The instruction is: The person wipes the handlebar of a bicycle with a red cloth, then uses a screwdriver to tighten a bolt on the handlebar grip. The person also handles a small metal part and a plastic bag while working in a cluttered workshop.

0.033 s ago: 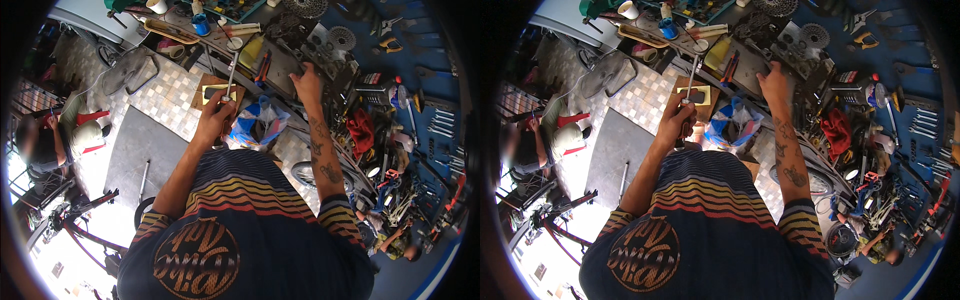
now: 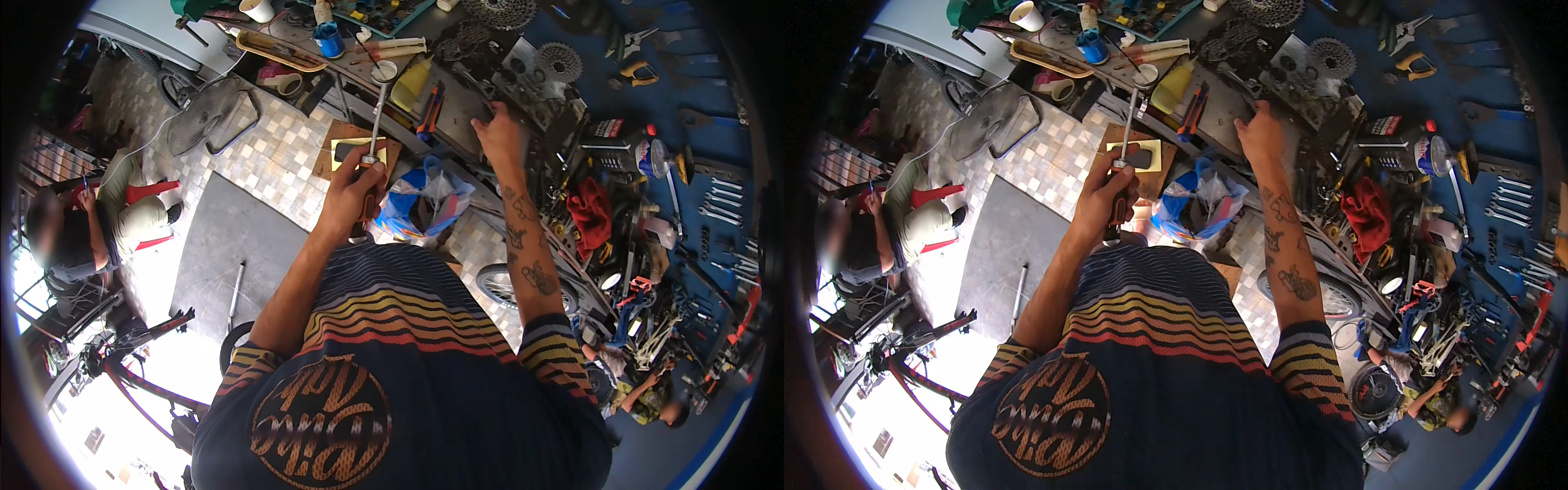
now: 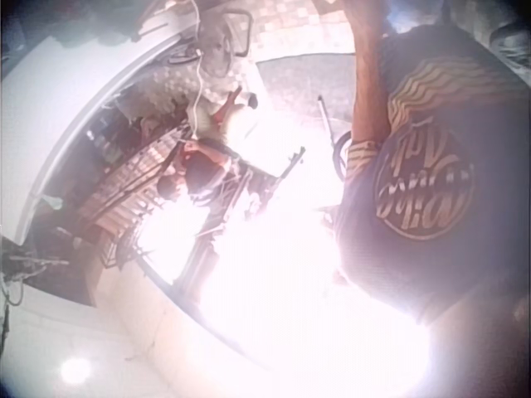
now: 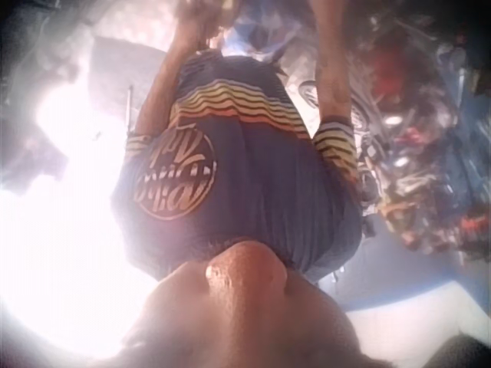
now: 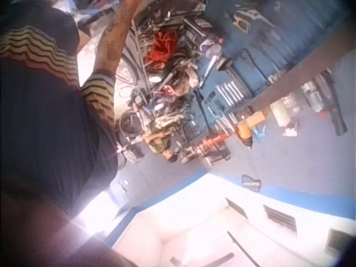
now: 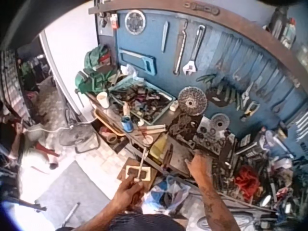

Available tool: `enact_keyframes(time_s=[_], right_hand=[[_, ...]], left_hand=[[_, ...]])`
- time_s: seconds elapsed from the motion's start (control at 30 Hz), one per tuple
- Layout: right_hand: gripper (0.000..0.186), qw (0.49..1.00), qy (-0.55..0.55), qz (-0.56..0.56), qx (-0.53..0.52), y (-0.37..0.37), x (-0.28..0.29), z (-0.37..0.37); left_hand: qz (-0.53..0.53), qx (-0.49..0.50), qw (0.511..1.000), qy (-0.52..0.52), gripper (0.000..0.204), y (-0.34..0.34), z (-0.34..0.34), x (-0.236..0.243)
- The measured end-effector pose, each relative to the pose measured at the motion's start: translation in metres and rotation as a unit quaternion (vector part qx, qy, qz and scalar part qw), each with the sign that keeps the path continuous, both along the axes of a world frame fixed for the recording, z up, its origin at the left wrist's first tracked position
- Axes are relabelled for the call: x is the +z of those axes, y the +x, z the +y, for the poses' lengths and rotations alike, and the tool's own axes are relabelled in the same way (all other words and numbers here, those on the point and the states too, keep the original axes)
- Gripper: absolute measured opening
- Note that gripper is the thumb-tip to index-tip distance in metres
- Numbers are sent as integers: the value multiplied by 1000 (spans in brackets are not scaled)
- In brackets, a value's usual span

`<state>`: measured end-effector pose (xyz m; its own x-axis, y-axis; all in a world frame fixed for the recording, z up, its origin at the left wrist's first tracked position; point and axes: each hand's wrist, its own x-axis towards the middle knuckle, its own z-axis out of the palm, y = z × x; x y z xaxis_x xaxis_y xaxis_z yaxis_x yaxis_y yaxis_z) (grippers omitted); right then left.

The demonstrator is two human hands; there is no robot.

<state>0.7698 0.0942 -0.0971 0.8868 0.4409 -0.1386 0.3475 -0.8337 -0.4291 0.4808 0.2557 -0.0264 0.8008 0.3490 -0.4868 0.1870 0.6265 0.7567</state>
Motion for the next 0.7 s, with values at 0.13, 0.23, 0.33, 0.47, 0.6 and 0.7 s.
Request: enact_keyframes(time_s=[0.13,0.23,0.33,0.47,0.6,0.7], right_hand=[[55,995,-102,-14,-9,5,-24,19],[53,991,-126,-41,11,8,-36,27],[53,992,-121,-37,10,8,-39,29],[53,992,-127,-17,20,5,-34,28],[54,994,-102,-34,18,-3,-34,23],[56,995,-81,-59,7,-11,-35,18]], left_hand=[[-1,40,998,-38,41,5,5,1],[-34,68,996,-56,41,11,15,0],[-30,86,994,-64,40,14,21,2],[-21,81,995,-49,38,16,25,5],[-34,75,995,-49,38,17,26,5],[-31,73,996,-48,38,16,25,2]])
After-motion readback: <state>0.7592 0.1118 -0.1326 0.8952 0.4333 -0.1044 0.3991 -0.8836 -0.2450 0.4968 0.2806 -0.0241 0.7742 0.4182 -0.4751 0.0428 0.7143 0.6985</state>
